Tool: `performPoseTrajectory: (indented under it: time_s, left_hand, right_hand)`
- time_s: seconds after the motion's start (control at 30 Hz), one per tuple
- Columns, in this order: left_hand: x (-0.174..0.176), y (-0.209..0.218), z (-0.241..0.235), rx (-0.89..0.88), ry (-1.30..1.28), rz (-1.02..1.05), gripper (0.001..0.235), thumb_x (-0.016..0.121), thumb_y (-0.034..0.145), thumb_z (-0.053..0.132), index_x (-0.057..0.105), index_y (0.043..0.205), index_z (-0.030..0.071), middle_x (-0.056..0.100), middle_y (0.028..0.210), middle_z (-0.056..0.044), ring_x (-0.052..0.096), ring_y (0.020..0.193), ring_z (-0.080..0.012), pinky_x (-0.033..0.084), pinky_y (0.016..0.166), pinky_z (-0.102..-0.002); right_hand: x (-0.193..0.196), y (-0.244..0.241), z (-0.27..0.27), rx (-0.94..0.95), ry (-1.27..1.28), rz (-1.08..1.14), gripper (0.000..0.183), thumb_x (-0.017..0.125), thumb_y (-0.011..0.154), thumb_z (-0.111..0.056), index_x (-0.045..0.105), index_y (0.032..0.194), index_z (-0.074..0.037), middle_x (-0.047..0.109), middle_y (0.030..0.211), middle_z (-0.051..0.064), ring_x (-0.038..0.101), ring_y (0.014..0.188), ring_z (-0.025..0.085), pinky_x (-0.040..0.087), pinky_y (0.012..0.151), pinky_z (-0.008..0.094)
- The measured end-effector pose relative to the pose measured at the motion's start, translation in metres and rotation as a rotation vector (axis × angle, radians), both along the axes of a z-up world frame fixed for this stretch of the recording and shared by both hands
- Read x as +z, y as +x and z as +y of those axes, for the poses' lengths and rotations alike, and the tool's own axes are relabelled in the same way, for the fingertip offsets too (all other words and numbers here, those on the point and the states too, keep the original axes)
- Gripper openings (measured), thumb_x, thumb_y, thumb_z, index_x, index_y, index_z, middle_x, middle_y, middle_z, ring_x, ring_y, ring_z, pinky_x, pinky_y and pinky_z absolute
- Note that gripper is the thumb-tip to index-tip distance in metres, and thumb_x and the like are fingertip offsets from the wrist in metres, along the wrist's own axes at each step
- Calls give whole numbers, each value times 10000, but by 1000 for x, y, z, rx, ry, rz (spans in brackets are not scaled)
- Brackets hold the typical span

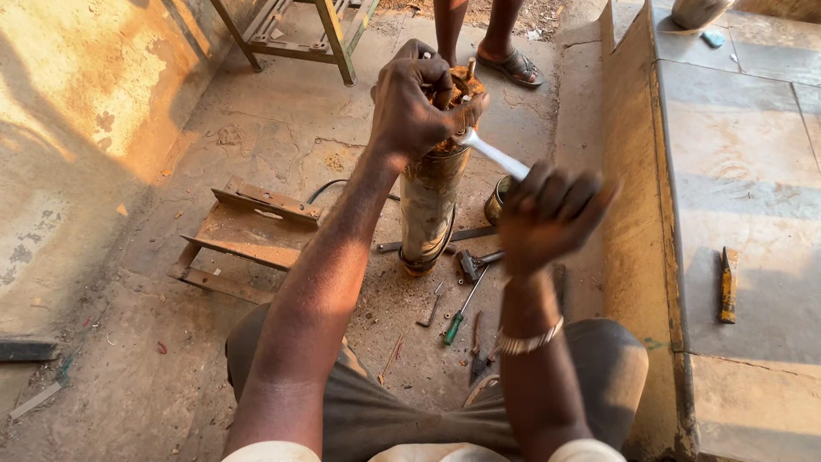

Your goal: The person uses a wrench to tighten bolts on a cylindrical metal object, likely a submersible pump. They adjust the wrench and apply force to secure the bolts, with another person briefly visible nearby.

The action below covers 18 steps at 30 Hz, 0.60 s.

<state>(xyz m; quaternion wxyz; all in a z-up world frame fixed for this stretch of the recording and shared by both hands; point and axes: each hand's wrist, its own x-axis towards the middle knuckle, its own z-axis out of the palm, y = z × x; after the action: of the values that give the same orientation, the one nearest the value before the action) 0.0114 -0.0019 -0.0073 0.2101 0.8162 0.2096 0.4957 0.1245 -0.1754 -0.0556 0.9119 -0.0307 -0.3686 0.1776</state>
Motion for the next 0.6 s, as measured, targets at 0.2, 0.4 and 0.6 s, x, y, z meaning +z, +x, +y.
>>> performPoseTrajectory:
  time_s: [0.2,0.4,0.6]
  left_hand:
    - [2,0,-3,-6,20,-79,459,935,773,337,533,633,166,539,777,13,518,758,-119,505,636,-307]
    - [3,-9,-6,-77,2,-59,471,919,762,281,509,582,137,533,766,-8,538,740,-131,472,614,-327]
    - [6,-3,-2,-60,53,-65,457,931,770,289,519,613,166,543,786,-2,525,737,-128,494,606,-313]
  right_hand:
    - [-11,-72,-28,-283,-145,-210,501,422,1133,-452,361,706,-198,336,607,19,402,656,187,438,565,360]
    - [-3,27,-24,25,9,94,517,357,1166,-450,343,698,-229,264,504,-64,261,417,76,333,398,262]
    - [-9,55,20,393,-51,155,549,329,1130,-484,338,655,-209,235,515,-45,269,462,109,330,398,266]
